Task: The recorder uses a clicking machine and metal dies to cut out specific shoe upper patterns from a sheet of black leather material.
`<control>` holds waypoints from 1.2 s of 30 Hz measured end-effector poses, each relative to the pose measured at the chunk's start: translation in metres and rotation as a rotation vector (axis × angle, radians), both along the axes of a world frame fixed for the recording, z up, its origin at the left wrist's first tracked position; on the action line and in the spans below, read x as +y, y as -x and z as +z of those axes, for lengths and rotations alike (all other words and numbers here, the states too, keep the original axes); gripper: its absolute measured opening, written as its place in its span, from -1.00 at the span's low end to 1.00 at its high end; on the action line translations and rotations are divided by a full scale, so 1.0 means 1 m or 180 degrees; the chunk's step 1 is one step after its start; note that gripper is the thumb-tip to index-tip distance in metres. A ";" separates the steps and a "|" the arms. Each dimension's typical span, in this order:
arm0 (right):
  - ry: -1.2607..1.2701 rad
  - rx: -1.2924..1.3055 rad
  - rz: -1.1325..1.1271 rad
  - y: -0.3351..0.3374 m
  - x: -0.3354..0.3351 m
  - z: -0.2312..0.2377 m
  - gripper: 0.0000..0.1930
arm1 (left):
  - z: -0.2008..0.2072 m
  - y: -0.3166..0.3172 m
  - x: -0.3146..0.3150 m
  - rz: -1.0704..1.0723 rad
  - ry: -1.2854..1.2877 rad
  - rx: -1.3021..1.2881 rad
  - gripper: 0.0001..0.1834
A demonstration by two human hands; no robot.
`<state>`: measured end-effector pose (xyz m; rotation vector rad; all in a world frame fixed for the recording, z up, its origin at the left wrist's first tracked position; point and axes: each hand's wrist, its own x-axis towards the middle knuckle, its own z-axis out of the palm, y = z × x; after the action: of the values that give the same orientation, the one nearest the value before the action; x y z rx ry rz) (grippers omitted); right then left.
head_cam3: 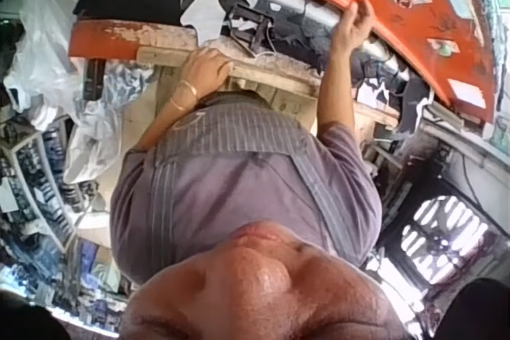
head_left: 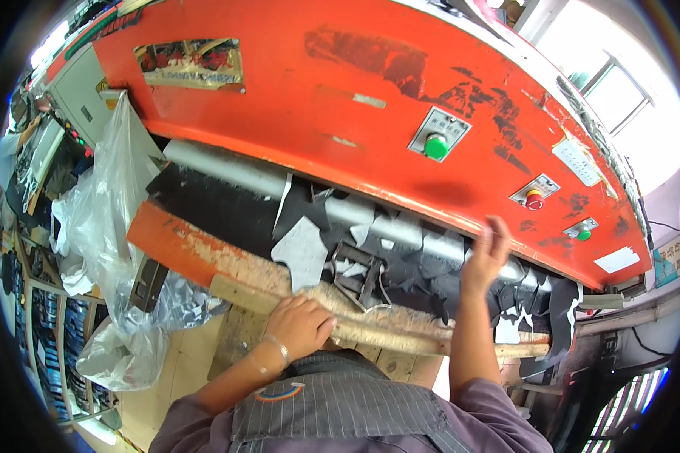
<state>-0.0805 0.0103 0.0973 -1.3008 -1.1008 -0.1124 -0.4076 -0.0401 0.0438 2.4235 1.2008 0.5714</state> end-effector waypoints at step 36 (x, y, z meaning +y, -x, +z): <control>0.2063 -0.1814 0.0762 0.040 0.172 -0.047 -0.36 | -0.015 -0.031 0.216 0.1012 -0.0048 -0.0989 -0.07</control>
<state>-0.1209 0.1822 0.0503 -1.7486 -1.8757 0.0680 -0.3762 0.1763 0.0287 2.0651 1.4498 1.0105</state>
